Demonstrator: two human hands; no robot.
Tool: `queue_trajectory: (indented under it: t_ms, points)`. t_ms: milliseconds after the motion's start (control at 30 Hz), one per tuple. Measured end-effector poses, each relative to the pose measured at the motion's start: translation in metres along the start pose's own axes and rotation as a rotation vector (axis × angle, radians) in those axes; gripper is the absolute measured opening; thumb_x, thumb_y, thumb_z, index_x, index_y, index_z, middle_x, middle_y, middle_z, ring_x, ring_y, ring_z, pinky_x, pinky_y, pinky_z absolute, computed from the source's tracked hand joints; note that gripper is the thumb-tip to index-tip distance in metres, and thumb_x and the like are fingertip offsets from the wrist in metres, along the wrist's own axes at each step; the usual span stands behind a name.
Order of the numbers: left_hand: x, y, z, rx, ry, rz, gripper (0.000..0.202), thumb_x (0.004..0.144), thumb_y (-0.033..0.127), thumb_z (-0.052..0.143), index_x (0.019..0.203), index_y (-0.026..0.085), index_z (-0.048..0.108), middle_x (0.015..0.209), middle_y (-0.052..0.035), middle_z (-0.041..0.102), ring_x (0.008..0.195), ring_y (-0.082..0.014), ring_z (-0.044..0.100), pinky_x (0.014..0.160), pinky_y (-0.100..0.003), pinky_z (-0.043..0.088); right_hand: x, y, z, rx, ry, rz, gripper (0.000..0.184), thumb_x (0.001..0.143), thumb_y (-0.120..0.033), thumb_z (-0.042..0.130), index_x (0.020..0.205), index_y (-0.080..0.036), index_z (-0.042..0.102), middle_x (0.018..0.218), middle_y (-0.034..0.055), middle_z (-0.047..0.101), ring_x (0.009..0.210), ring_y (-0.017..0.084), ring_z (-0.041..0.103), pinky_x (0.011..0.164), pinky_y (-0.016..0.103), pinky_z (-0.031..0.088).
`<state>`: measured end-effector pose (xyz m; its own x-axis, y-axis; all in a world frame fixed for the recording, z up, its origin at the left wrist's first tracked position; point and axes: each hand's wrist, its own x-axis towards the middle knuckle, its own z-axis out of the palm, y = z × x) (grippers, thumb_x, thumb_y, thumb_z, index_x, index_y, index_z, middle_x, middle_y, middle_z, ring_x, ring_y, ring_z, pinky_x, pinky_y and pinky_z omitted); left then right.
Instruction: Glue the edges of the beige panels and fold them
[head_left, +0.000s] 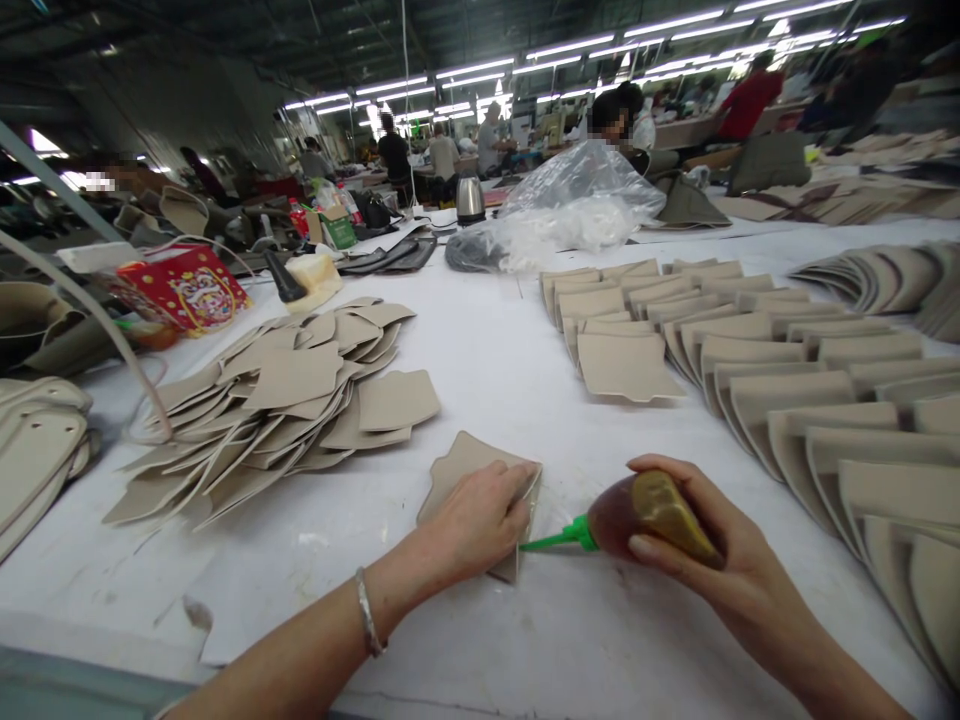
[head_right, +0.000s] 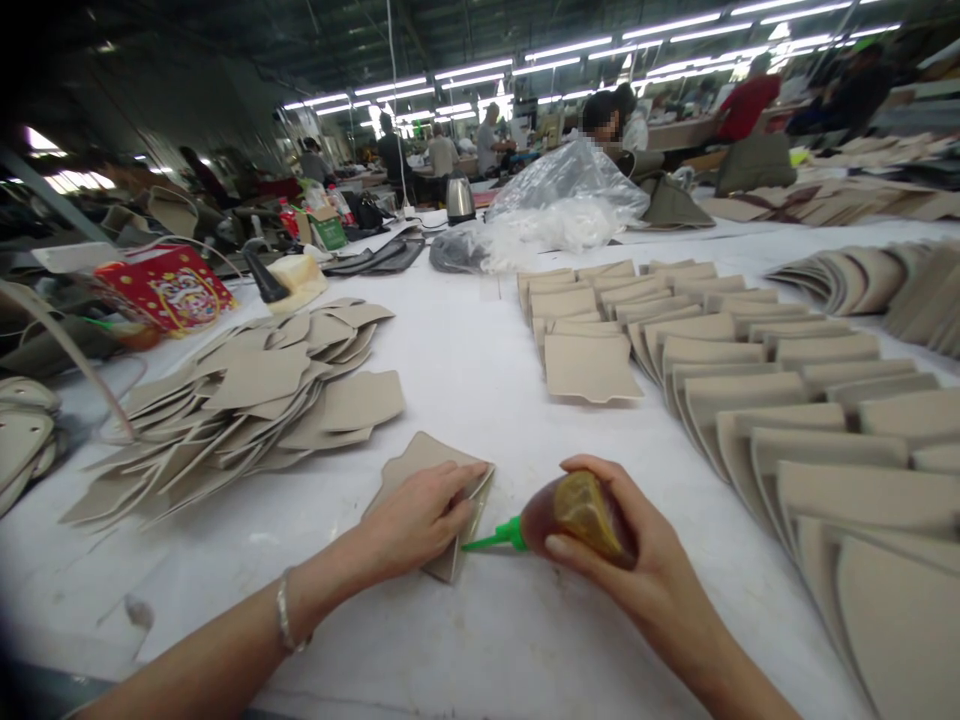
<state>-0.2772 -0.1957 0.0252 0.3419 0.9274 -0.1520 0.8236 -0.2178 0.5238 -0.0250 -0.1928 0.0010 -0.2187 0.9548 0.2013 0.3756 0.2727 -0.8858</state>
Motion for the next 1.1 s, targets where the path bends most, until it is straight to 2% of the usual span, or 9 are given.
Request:
queue_trajectory:
  t_ms: [100,233,400,567,733,900,1100]
  points:
    - [0.0,0.001,-0.001,0.005,-0.005,-0.012,0.045,0.09,0.02,0.039,0.132,0.022,0.054,0.111,-0.0075,0.065,0.103,-0.0238,0.062,0.095,-0.034,0.045,-0.003,0.002,0.0,-0.014,0.035,0.007,0.047,0.081,-0.047,0.074,0.121,-0.033,0.055,0.104,-0.0008,0.063,0.085,0.018,0.063,0.074,0.021,0.052]
    - [-0.001,0.001,0.0,0.015,-0.01,-0.015,0.045,0.09,0.021,0.04,0.133,0.021,0.054,0.11,-0.0077,0.065,0.103,-0.0236,0.061,0.095,-0.034,0.045,-0.009,0.003,0.002,0.024,-0.023,-0.01,0.046,0.082,-0.048,0.073,0.121,-0.033,0.056,0.112,-0.0011,0.063,0.094,0.018,0.064,0.082,0.02,0.051]
    - [-0.002,-0.002,0.005,0.002,0.024,0.008,0.045,0.092,0.022,0.039,0.135,0.02,0.053,0.11,-0.0086,0.064,0.103,-0.0247,0.062,0.095,-0.036,0.046,-0.012,-0.003,0.004,-0.002,0.065,0.024,0.045,0.08,-0.048,0.075,0.119,-0.032,0.058,0.11,-0.0014,0.063,0.091,0.017,0.063,0.081,0.018,0.05]
    - [-0.002,-0.002,0.006,-0.016,0.026,0.011,0.048,0.092,0.021,0.039,0.138,0.018,0.052,0.112,-0.01,0.064,0.105,-0.0261,0.062,0.096,-0.038,0.046,-0.018,0.001,0.005,0.096,-0.025,0.085,0.047,0.082,-0.049,0.072,0.123,-0.033,0.055,0.107,-0.0019,0.062,0.09,0.017,0.063,0.08,0.019,0.05]
    - [-0.002,-0.001,0.005,-0.011,0.031,0.008,0.048,0.092,0.021,0.039,0.138,0.017,0.052,0.111,-0.0105,0.065,0.103,-0.0258,0.062,0.095,-0.037,0.047,-0.017,0.003,0.004,0.025,0.089,0.048,0.049,0.077,-0.048,0.076,0.119,-0.029,0.058,0.11,0.0009,0.063,0.091,0.021,0.063,0.079,0.023,0.051]
    - [-0.002,-0.001,0.006,-0.009,0.036,0.006,0.048,0.092,0.022,0.04,0.138,0.018,0.052,0.112,-0.0102,0.064,0.104,-0.0265,0.062,0.095,-0.038,0.047,-0.02,-0.002,0.006,0.124,0.007,0.132,0.05,0.078,-0.049,0.074,0.12,-0.029,0.058,0.103,0.0006,0.064,0.085,0.021,0.063,0.076,0.024,0.052]
    - [-0.003,-0.002,0.008,-0.031,0.041,0.004,0.049,0.093,0.022,0.04,0.14,0.015,0.051,0.113,-0.0115,0.064,0.104,-0.028,0.062,0.096,-0.04,0.048,-0.018,0.006,0.001,0.076,0.001,0.111,0.051,0.078,-0.048,0.075,0.122,-0.03,0.056,0.105,0.0008,0.064,0.088,0.02,0.064,0.079,0.023,0.053]
